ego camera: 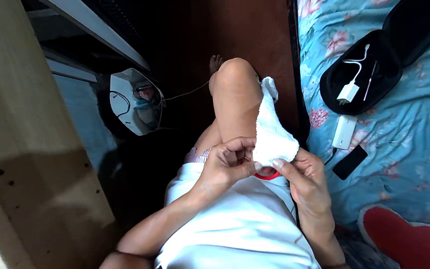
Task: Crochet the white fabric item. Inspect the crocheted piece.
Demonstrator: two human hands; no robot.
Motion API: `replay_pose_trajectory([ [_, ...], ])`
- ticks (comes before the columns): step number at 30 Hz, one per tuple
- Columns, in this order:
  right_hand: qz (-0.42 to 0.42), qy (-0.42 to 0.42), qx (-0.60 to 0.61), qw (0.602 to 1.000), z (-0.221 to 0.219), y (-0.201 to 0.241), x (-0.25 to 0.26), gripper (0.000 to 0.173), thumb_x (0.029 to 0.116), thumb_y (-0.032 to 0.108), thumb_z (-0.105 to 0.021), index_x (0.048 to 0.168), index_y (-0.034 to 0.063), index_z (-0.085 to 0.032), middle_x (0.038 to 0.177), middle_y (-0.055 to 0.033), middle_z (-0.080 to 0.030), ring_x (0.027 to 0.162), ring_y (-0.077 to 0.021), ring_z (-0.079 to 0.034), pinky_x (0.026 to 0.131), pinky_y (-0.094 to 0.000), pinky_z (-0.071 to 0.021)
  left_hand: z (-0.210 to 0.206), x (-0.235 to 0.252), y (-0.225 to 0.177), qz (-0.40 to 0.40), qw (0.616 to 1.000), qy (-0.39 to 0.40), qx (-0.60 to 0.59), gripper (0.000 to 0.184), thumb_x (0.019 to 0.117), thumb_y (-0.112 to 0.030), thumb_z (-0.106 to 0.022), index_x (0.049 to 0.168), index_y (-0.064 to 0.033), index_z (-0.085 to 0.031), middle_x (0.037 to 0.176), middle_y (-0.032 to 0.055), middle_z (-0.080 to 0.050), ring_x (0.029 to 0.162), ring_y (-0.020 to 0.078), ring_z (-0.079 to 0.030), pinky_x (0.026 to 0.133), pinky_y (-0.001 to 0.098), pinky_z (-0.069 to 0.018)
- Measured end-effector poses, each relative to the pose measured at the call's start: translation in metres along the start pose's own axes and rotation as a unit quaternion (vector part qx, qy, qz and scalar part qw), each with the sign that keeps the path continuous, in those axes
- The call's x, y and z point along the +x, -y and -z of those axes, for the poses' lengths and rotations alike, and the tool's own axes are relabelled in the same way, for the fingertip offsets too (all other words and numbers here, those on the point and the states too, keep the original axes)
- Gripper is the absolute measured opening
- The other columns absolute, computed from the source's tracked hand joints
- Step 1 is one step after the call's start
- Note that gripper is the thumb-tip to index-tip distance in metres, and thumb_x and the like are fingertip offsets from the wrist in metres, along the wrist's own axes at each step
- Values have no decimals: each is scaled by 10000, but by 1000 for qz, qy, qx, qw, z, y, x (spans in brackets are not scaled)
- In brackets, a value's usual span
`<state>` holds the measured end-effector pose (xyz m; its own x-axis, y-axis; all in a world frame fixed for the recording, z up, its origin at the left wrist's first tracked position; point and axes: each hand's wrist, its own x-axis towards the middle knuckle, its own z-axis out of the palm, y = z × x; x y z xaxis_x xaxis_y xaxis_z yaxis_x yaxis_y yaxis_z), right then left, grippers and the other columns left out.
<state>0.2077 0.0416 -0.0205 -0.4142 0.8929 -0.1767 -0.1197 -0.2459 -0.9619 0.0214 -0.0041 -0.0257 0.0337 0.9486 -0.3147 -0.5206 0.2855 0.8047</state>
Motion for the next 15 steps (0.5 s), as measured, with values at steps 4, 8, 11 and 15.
replay_pose_trajectory([
  [4, 31, -23, -70, 997, -4, -2, -1, 108, 950, 5, -605, 1015, 8, -691, 887, 19, -749, 813, -54, -725, 780, -244, -627, -3, 4, 2, 1, 1000, -16, -2, 168, 871, 38, -694, 1028, -20, -714, 880, 39, -737, 809, 104, -719, 773, 270, -613],
  [8, 62, -37, -145, 987, -7, -5, -2, 105, 940, 22, -606, 991, -30, -682, 863, 17, -732, 797, -8, -702, 750, -190, -604, -7, 6, 4, 19, 999, -50, 3, 106, 870, 40, -687, 893, -60, -712, 778, 8, -724, 724, 66, -699, 701, 234, -595],
  [11, 63, -46, -144, 986, -8, -7, -1, 153, 938, 50, -617, 1039, -51, -673, 906, 8, -722, 825, -2, -685, 771, -185, -592, -9, 6, 5, 11, 998, -57, 23, 120, 867, 52, -679, 880, -63, -710, 782, -10, -723, 732, 52, -694, 719, 231, -594],
  [15, 47, -51, -90, 994, -7, -8, 0, 211, 948, 77, -630, 1125, -29, -675, 1020, 3, -730, 940, -37, -700, 868, -236, -600, -11, 5, 8, -32, 993, -55, 96, 122, 861, 48, -671, 880, -71, -695, 826, -51, -713, 766, 24, -687, 749, 216, -594],
])
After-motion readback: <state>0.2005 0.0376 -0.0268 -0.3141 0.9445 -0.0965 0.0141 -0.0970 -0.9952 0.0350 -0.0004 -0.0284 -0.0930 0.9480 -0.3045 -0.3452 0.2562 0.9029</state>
